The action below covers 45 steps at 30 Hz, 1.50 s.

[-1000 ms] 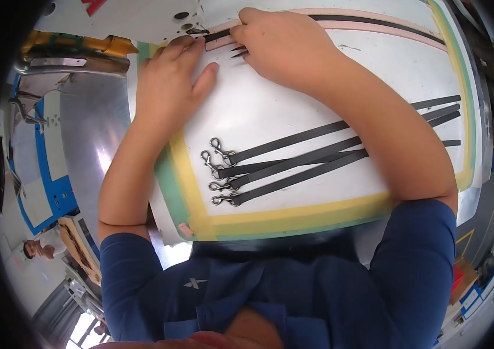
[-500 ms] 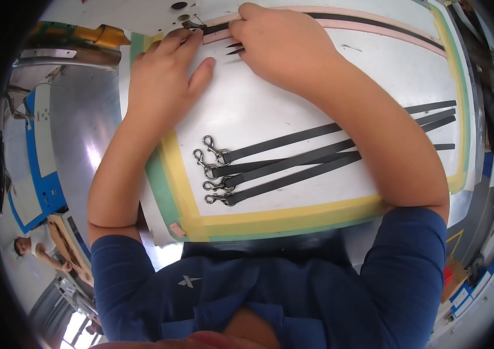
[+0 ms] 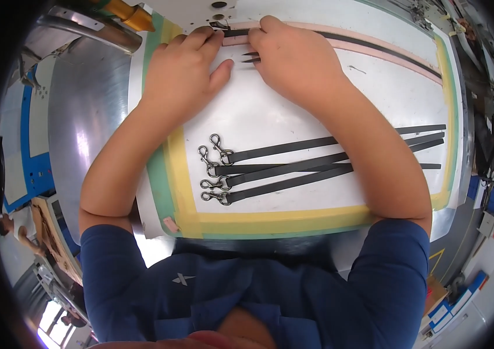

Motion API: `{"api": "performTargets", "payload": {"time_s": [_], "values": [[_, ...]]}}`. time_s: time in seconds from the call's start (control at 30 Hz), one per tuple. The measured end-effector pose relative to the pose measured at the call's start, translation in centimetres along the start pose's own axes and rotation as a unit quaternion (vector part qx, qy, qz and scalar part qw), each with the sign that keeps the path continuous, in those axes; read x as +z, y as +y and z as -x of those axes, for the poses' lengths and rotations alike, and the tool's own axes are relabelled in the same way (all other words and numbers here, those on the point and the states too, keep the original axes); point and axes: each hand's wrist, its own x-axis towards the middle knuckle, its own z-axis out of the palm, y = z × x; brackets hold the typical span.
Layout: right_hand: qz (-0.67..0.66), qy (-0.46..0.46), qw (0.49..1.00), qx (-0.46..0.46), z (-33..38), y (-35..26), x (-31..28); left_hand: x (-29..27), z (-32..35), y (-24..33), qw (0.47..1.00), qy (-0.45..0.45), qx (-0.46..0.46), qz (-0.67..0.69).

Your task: Operator is using a semi-automated sewing/tacking machine to attach hardware to leather straps.

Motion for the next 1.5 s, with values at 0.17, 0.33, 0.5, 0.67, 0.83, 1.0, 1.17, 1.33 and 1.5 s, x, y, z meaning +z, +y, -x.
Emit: {"api": "performTargets", "payload": {"time_s": [0.17,0.33,0.5,0.67,0.83,1.0,1.17,1.33,1.5], "values": [[0.008,-0.002,1.000,-0.001,-0.2,-0.2,-0.1,-0.1,0.1,0.4,1.000,-0.008,-0.006,-0.015],[0.019,-0.002,1.000,-0.002,-0.1,-0.3,0.1,0.6,0.6,0.7,1.000,0.020,-0.006,-0.016],[0.012,-0.008,1.000,0.004,0.1,-0.4,-0.2,1.3,0.9,0.7,0.999,0.047,0.004,-0.017],[0.025,-0.030,0.999,0.012,-0.4,-0.6,-0.1,1.1,0.7,0.7,0.998,0.056,0.013,-0.007],[0.027,-0.024,0.999,0.012,-0.6,0.0,-0.2,0.4,-0.3,1.1,1.000,0.030,0.002,-0.001],[0.013,-0.053,0.998,0.017,-0.4,0.8,-0.4,0.3,0.0,1.1,1.000,0.006,-0.017,0.018],[-0.001,-0.068,0.997,0.036,1.8,2.4,-2.3,-0.1,0.6,1.4,1.000,-0.012,-0.026,0.002],[0.014,-0.073,0.995,0.070,2.9,3.9,-3.6,0.4,-0.4,1.9,1.000,-0.004,-0.012,0.002],[0.010,-0.067,0.996,0.057,2.6,3.7,-3.7,-0.5,-1.4,3.0,0.999,-0.021,-0.032,-0.003]]}}
